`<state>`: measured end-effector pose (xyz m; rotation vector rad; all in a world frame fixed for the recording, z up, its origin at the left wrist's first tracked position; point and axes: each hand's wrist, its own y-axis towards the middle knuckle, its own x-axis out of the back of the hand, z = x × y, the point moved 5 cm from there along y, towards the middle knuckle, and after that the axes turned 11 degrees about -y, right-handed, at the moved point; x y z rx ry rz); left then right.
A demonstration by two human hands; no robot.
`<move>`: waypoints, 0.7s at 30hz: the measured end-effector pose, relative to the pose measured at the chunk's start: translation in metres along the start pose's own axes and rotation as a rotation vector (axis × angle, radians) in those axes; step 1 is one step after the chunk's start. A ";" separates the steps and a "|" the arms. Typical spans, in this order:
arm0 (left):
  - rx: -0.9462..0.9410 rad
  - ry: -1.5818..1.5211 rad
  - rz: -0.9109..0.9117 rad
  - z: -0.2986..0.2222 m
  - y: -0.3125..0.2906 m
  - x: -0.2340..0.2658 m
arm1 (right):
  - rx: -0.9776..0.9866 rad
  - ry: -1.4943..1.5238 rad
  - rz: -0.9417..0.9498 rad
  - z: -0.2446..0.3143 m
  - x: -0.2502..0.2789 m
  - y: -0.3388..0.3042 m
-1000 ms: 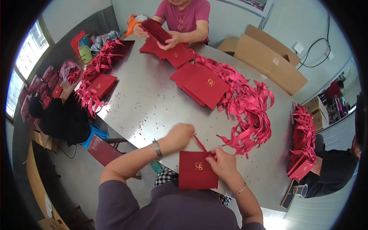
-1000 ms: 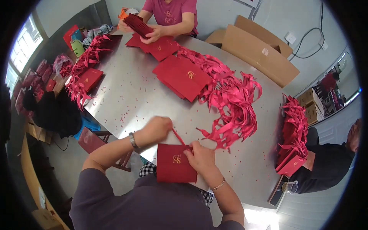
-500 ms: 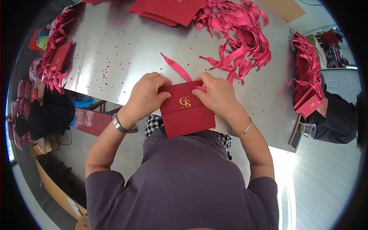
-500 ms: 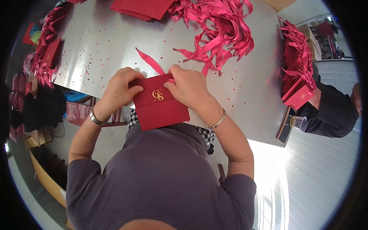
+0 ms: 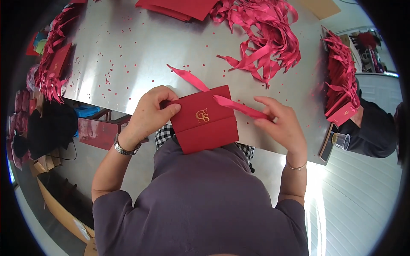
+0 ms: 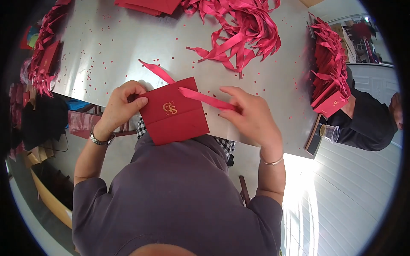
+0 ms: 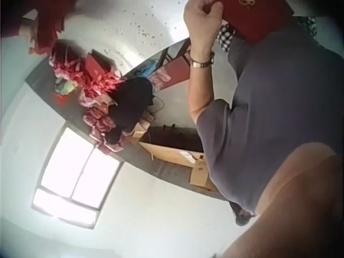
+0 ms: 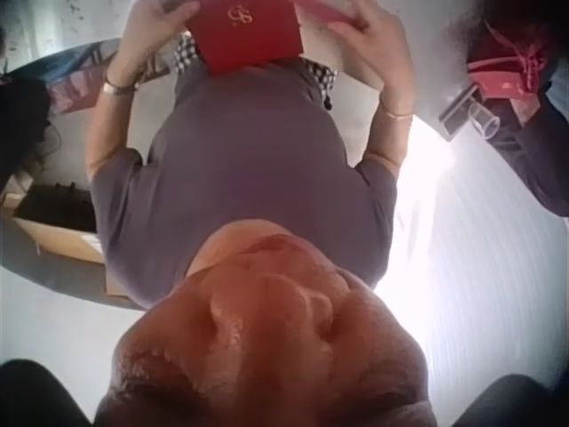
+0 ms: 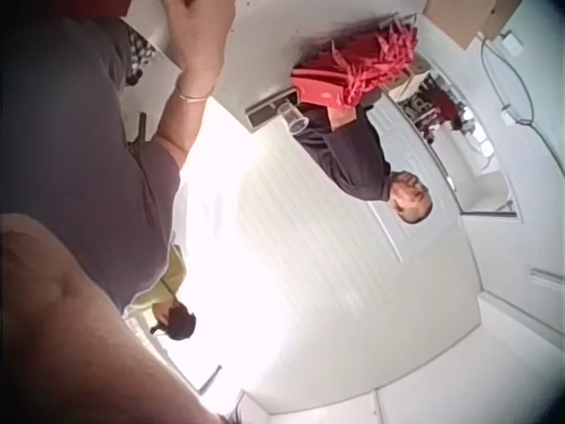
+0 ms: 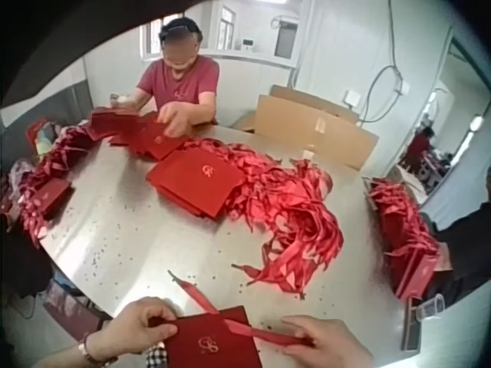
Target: The person assembles gift bags by threading ribbons into the bags to create handles and stacks the bags on the table by hand.
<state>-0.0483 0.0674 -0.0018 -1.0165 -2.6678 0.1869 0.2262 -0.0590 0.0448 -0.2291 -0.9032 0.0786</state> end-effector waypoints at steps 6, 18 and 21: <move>0.047 0.119 -0.044 0.001 0.020 0.001 | -0.019 0.675 -0.030 -0.035 0.005 -0.022; -0.054 0.118 0.017 0.008 0.016 -0.006 | 0.239 1.174 -0.098 -0.028 -0.008 -0.045; -0.048 0.140 0.028 0.004 0.005 -0.002 | 0.406 1.271 0.016 -0.001 -0.006 -0.044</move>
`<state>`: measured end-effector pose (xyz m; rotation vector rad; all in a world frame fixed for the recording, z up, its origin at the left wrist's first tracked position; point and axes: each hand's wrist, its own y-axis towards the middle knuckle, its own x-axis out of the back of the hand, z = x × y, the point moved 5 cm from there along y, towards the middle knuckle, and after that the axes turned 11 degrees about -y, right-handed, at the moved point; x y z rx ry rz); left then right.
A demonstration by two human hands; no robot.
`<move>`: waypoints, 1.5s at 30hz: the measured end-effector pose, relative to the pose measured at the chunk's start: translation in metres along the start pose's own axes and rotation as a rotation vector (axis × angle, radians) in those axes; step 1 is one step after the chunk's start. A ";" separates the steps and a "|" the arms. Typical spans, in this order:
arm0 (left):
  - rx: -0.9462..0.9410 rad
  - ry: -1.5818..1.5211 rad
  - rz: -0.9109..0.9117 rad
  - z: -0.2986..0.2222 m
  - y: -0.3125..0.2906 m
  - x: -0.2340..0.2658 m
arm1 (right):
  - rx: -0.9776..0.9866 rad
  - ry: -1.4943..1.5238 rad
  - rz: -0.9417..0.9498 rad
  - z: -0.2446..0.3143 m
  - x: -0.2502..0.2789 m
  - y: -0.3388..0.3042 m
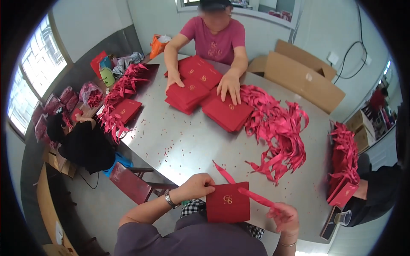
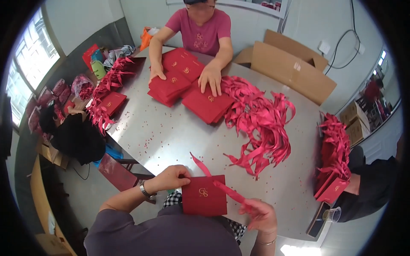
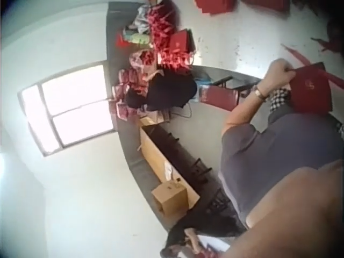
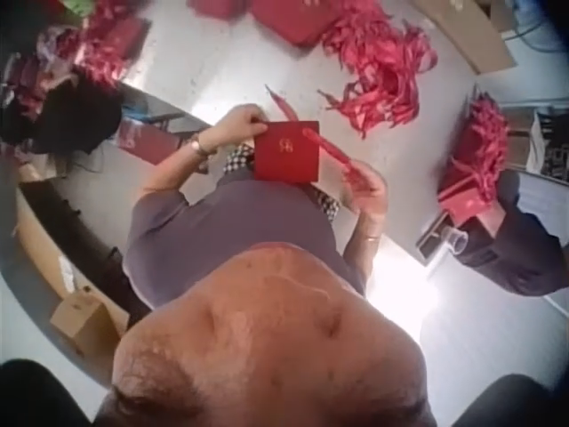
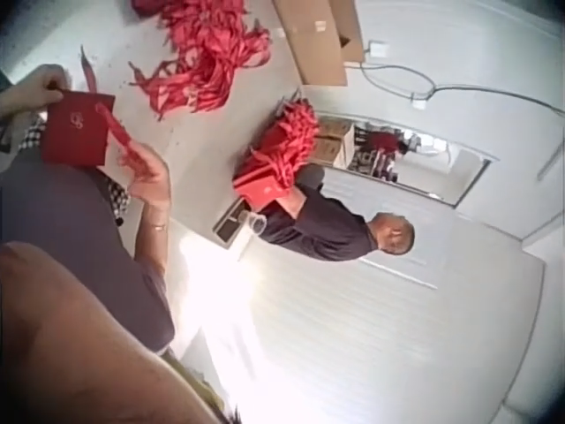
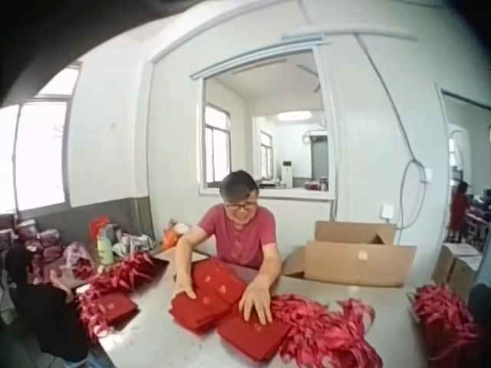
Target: The person assembles gift bags by threading ribbons into the bags to create handles and stacks the bags on the table by hand.
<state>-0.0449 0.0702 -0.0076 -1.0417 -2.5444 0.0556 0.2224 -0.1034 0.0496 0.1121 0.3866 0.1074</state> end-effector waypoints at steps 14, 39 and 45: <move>-0.052 0.012 0.012 -0.009 -0.003 0.005 | 0.295 -0.504 -0.216 0.002 -0.023 0.027; 0.291 -0.357 0.035 0.000 -0.006 -0.005 | 0.043 -1.173 -0.291 -0.105 -0.088 0.087; 0.188 -0.238 0.011 0.001 -0.003 -0.003 | 0.113 -1.391 -0.208 -0.110 -0.093 0.095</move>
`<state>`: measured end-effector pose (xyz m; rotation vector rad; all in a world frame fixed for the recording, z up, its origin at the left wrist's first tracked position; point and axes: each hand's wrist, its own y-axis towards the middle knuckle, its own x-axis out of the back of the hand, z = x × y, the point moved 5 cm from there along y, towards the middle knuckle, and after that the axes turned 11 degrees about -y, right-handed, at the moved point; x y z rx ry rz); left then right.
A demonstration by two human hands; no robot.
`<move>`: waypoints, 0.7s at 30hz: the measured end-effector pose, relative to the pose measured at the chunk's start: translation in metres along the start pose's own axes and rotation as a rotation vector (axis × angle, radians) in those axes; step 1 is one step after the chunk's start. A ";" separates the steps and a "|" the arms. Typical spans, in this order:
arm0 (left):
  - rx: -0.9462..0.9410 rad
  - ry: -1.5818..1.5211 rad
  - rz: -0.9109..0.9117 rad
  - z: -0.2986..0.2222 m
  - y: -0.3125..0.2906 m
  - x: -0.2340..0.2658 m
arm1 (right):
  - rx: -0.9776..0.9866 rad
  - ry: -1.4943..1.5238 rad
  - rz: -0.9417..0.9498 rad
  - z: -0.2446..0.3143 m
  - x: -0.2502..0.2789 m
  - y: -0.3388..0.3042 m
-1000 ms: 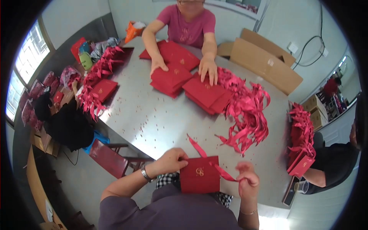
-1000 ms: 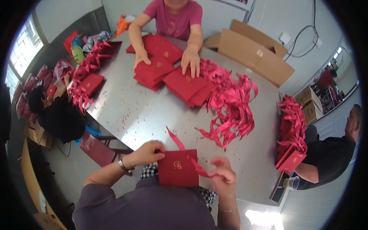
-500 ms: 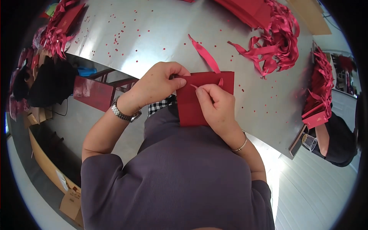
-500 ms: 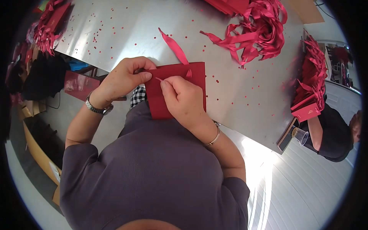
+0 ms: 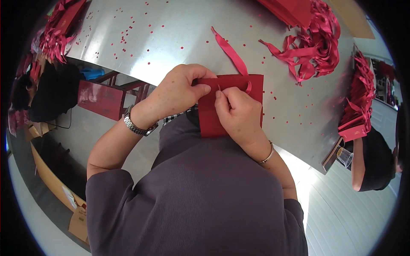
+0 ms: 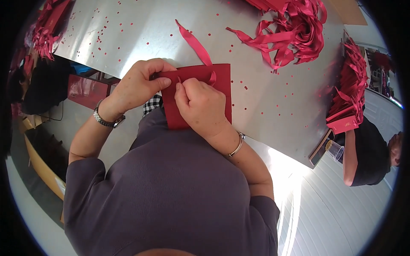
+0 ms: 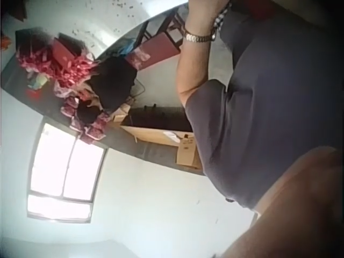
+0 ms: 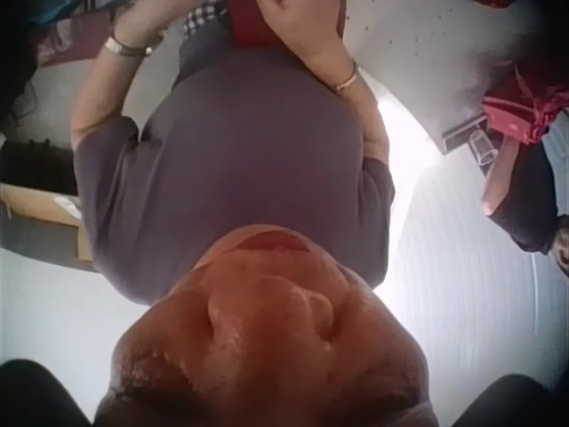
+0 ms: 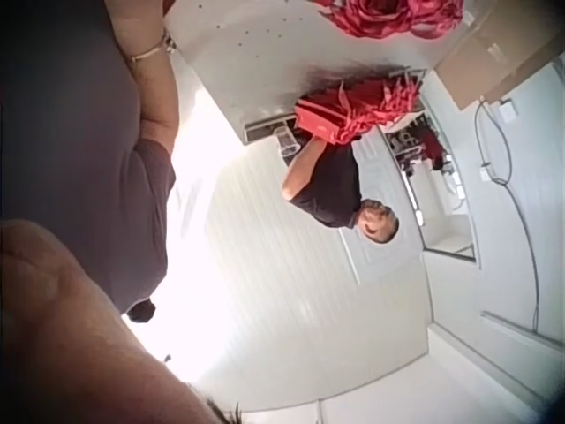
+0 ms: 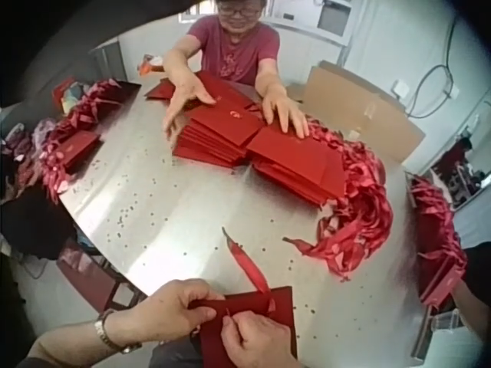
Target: The person assembles gift bags by threading ribbons into the bags to create handles and stacks the bags on the table by hand.
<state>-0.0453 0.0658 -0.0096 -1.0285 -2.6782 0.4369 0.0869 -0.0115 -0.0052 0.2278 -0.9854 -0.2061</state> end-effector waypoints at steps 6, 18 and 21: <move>0.037 -0.057 0.016 0.002 0.000 -0.001 | -0.032 0.051 0.069 -0.003 0.000 0.006; -0.286 0.189 -0.147 0.000 -0.009 -0.006 | -0.337 0.249 0.438 -0.017 -0.005 0.028; -0.314 0.176 -0.180 0.001 -0.011 -0.008 | -0.411 0.391 0.606 -0.018 -0.011 0.030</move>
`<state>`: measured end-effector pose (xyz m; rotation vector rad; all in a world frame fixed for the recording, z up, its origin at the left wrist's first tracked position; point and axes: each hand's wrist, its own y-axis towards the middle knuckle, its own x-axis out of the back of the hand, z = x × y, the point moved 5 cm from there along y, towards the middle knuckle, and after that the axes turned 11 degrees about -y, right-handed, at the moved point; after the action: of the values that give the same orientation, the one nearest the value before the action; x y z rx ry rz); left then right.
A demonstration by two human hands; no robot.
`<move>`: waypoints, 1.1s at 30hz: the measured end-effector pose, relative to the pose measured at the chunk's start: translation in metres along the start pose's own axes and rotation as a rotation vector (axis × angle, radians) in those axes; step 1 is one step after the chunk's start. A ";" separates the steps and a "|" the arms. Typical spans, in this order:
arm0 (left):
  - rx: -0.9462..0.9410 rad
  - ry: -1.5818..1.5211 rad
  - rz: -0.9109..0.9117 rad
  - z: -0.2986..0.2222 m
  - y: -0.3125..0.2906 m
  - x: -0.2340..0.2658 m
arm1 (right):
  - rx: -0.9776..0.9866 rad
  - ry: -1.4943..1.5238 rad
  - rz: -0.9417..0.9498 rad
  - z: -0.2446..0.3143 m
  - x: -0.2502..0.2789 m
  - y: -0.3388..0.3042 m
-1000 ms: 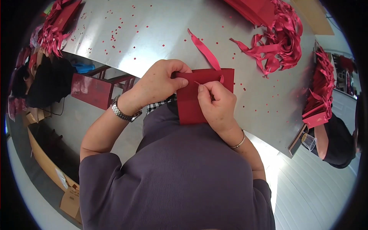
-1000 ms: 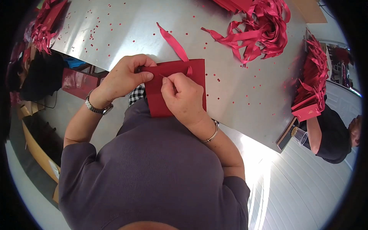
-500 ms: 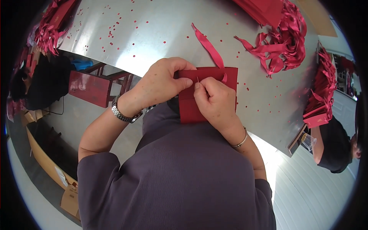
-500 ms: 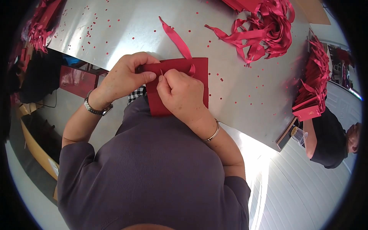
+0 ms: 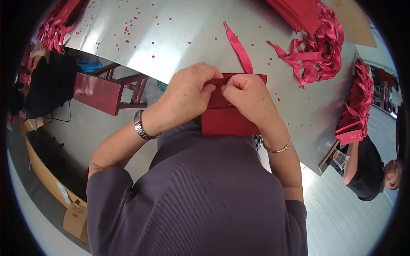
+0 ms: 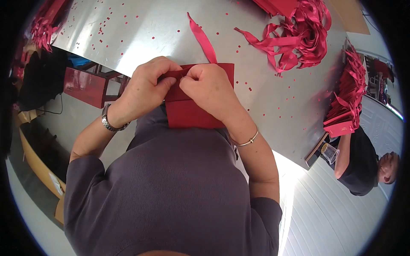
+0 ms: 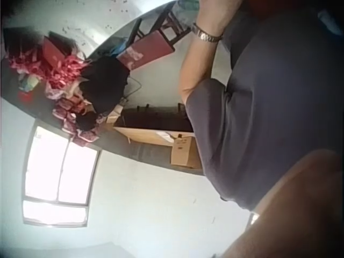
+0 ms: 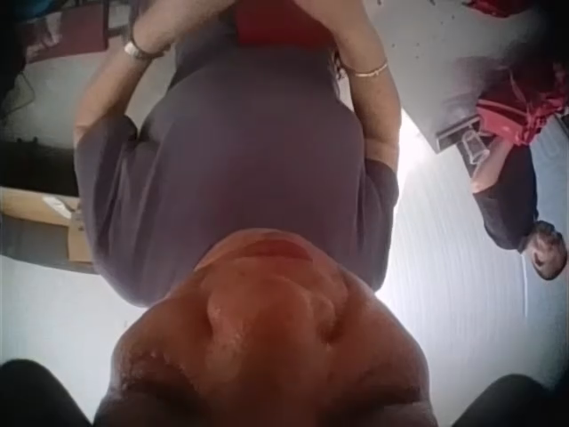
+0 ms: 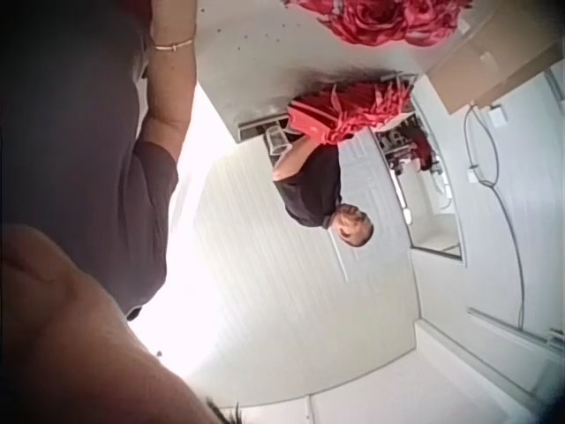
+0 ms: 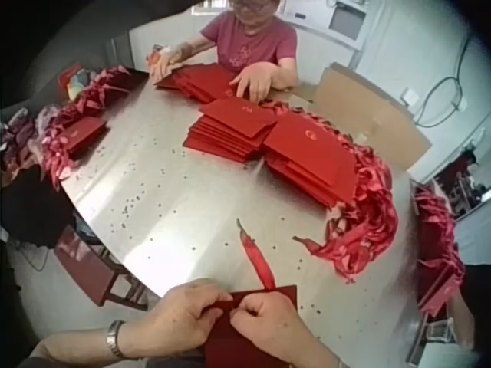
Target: The person assembles gift bags by threading ribbons into the bags to create handles and stacks the bags on the table by hand.
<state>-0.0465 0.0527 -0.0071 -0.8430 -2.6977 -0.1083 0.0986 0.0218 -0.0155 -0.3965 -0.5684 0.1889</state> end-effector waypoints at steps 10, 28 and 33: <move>0.169 -0.151 0.080 0.003 -0.001 0.008 | -0.019 -0.063 0.046 0.011 0.002 -0.005; 0.264 -0.153 0.140 0.008 0.005 0.008 | 0.020 -0.041 -0.161 0.004 -0.003 -0.016; 0.232 -0.103 0.161 0.006 0.002 0.008 | 0.191 -0.354 -0.246 0.016 -0.006 -0.015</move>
<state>-0.0527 0.0598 -0.0109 -1.0110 -2.6538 0.2862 0.0860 0.0116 0.0004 -0.1040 -0.9328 0.0747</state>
